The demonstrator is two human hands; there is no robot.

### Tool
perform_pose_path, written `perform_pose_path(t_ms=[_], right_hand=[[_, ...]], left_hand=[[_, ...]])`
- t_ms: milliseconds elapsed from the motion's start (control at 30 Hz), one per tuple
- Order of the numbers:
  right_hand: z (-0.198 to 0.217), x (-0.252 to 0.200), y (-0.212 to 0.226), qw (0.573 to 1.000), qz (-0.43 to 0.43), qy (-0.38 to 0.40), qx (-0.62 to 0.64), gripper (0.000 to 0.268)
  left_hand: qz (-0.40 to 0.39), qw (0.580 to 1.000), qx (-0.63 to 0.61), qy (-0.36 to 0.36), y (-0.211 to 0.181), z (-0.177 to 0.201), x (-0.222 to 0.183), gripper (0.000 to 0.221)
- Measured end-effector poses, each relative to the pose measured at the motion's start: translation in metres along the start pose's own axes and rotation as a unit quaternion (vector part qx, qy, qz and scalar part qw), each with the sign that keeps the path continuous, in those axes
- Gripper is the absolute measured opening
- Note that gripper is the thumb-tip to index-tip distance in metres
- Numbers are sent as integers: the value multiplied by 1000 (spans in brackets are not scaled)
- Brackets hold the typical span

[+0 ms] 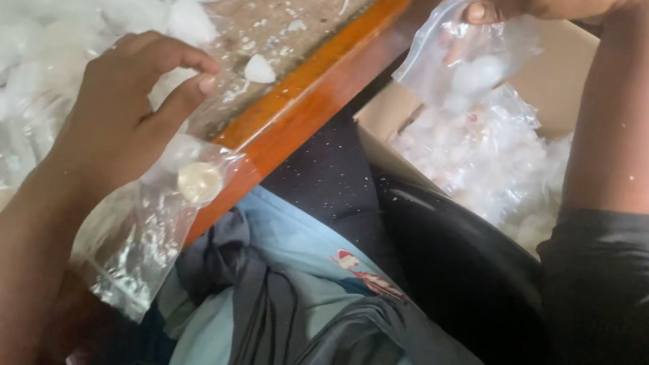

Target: The person picks up white wax shells from a table and places them into small plastic bags, then places the filled bags into a cardboard box.

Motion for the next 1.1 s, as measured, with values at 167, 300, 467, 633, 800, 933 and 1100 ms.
perform_pose_path(t_ms=[167, 300, 467, 633, 800, 933, 1100], right_hand=[[-165, -95, -201, 867, -350, 264, 239, 43], [-270, -188, -191, 692, -418, 429, 403, 49], [-391, -293, -313, 772, -515, 246, 278, 49], [-353, -267, -360, 786, -520, 219, 253, 45], [-238, -229, -393, 923, -326, 130, 158, 39], [-193, -74, -323, 924, -299, 86, 223, 35], [-182, -75, -205, 910, -291, 39, 292, 31]], left_hand=[[45, 996, 69, 28, 14, -10, -6, 19], [81, 995, 61, 26, 8, -9, 3, 19], [61, 994, 92, 18, 6, -7, 1, 18], [24, 996, 86, 8, 12, -9, -5, 17], [39, 995, 74, 57, 18, -3, -4, 27], [-11, 993, 65, 93, 10, -14, -8, 32], [-60, 990, 95, 81, 2, -20, -9, 42]])
Point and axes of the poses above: each hand's wrist, its own x-axis towards the middle knuckle, its own z-axis out of the back of the hand, y = z × x, the point moved 9 cm from there along x, towards the middle knuckle, and after that the axes turned 9 degrees about z, right-handed, at the moved point
